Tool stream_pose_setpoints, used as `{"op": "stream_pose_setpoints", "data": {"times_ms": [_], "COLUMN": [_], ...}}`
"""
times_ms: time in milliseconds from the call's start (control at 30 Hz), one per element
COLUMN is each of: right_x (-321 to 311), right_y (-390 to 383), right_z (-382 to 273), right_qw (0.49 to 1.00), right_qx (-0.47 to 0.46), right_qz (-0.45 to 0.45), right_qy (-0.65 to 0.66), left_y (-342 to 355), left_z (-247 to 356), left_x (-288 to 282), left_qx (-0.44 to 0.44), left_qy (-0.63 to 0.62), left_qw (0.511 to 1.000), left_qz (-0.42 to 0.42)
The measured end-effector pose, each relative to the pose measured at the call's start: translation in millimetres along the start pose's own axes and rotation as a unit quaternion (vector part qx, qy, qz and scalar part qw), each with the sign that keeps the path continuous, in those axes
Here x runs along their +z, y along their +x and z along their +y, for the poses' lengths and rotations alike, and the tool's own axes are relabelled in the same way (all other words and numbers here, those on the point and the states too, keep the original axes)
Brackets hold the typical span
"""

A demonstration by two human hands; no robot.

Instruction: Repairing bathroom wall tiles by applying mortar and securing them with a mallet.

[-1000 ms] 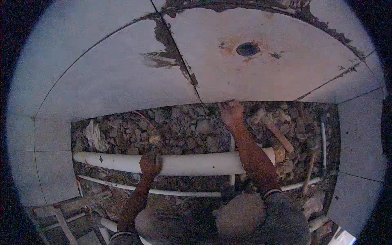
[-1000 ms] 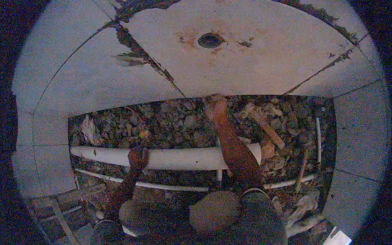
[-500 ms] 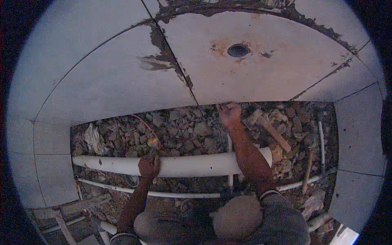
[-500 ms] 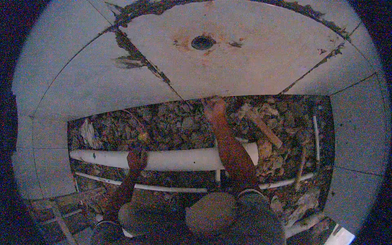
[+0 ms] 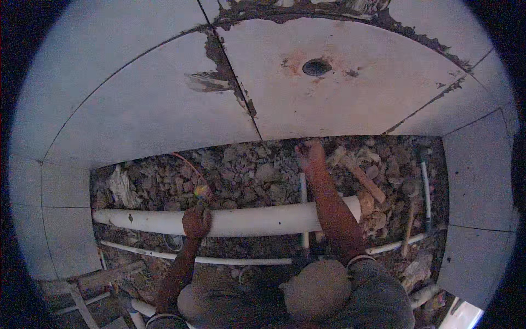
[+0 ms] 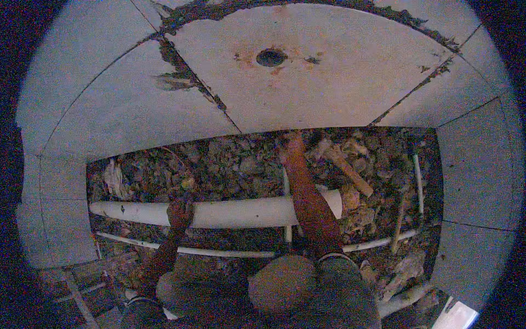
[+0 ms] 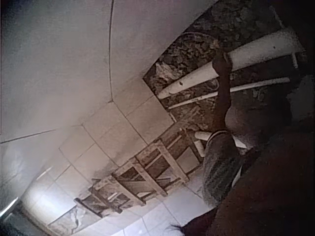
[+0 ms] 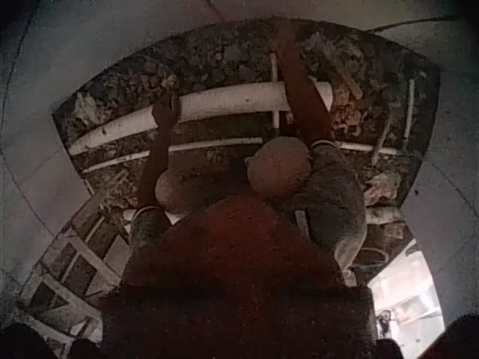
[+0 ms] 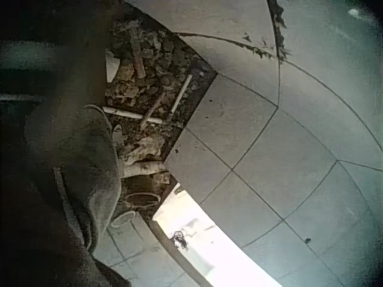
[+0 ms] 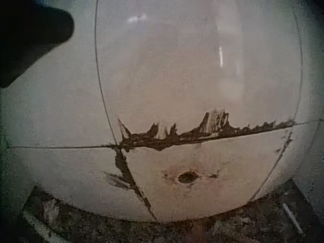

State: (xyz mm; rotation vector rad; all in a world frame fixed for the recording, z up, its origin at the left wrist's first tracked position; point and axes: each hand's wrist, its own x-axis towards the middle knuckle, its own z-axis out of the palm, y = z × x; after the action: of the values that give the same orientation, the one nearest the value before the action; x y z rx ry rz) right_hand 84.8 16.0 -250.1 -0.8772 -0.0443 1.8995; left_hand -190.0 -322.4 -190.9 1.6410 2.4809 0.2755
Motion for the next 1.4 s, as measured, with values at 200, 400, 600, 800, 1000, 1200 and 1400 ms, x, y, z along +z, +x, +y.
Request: {"op": "stream_pose_setpoints", "data": {"times_ms": [200,400,600,800,1000,1200,1400], "right_x": [-18.4,-11.8,-5.1,5.7,-67.0,3.3,-18.8], "right_y": [20.8,10.0,12.4,8.5,64.7,8.8,27.1], "right_z": [1.8,10.2,-11.5,5.3,-17.5,9.5,-12.5], "right_qw": [0.998,0.965,0.999,0.995,0.957,0.992,0.990], "right_qx": [-0.052,-0.169,-0.038,-0.046,-0.160,-0.037,-0.018], "right_qz": [0.007,-0.045,-0.001,-0.043,-0.026,-0.108,-0.102], "right_qy": [0.038,-0.194,0.008,0.082,-0.239,0.063,0.097], "left_y": [-11.5,-7.6,-11.9,0.0,9.0,-8.4,-1.9], "left_z": [-11.6,-1.9,-38.6,-4.9,15.3,-27.2,-22.4], "left_x": [0.5,-9.0,26.8,-3.7,8.1,4.1,19.1], "left_qx": [-0.031,-0.028,0.037,0.074,0.112,-0.058,0.079], "left_qy": [0.058,0.033,0.039,-0.052,-0.009,0.041,0.018], "left_qw": [0.996,0.997,0.996,0.990,0.990,0.997,0.995], "left_qz": [0.059,0.060,0.078,0.109,0.087,-0.014,0.057]}}
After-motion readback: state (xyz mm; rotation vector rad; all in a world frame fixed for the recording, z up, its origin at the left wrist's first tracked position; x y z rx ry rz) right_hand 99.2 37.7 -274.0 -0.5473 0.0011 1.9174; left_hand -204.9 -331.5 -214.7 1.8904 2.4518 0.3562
